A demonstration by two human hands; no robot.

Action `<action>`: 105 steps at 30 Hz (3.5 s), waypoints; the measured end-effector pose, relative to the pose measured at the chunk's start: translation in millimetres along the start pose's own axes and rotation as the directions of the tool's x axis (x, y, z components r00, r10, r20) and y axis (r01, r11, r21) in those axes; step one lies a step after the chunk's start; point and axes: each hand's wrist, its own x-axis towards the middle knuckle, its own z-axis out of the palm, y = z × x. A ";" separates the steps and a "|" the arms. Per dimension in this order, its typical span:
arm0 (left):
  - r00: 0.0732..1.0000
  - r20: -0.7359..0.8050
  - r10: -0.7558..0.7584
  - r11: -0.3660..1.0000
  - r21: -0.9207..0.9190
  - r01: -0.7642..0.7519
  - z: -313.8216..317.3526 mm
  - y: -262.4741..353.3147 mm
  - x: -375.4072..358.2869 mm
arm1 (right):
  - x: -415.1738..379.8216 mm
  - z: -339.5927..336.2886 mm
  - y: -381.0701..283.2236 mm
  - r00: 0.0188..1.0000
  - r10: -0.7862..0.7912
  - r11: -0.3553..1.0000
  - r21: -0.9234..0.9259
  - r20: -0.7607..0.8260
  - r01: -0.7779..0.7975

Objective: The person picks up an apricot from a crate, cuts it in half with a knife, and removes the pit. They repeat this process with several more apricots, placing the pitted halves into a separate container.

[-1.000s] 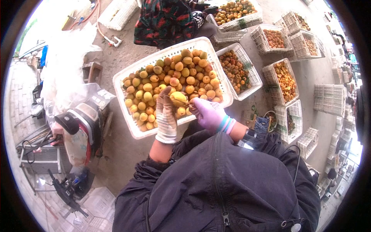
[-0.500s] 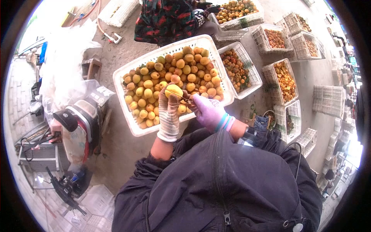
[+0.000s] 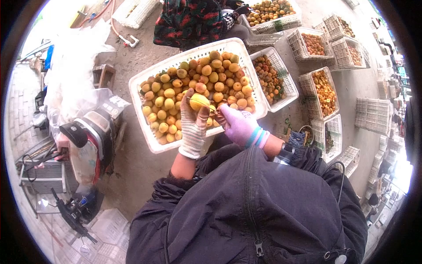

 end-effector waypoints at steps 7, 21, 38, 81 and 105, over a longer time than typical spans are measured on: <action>0.998 -0.008 -0.068 0.994 -0.090 0.067 5.5 6.5 0.2 | 4.9 -4.3 -6.9 1.000 -0.028 0.999 -0.019 -0.003 0.028; 0.931 0.015 -0.365 0.793 -0.520 0.319 10.8 13.9 1.4 | 7.5 9.2 2.4 0.996 -0.082 0.995 -0.049 0.028 0.083; 0.985 0.152 -0.075 0.997 0.000 0.076 22.0 -9.8 -13.1 | 10.5 2.9 7.1 0.988 0.146 0.505 0.863 -0.059 -0.023; 0.846 0.143 -0.514 0.829 -0.168 0.533 0.9 9.6 -8.1 | 16.3 -5.9 17.0 0.960 0.043 0.333 0.902 0.278 -0.276; 0.633 0.248 -0.734 0.679 0.240 0.694 -28.1 -17.5 -14.9 | 16.6 12.5 16.7 0.973 0.213 0.351 0.922 0.088 -0.160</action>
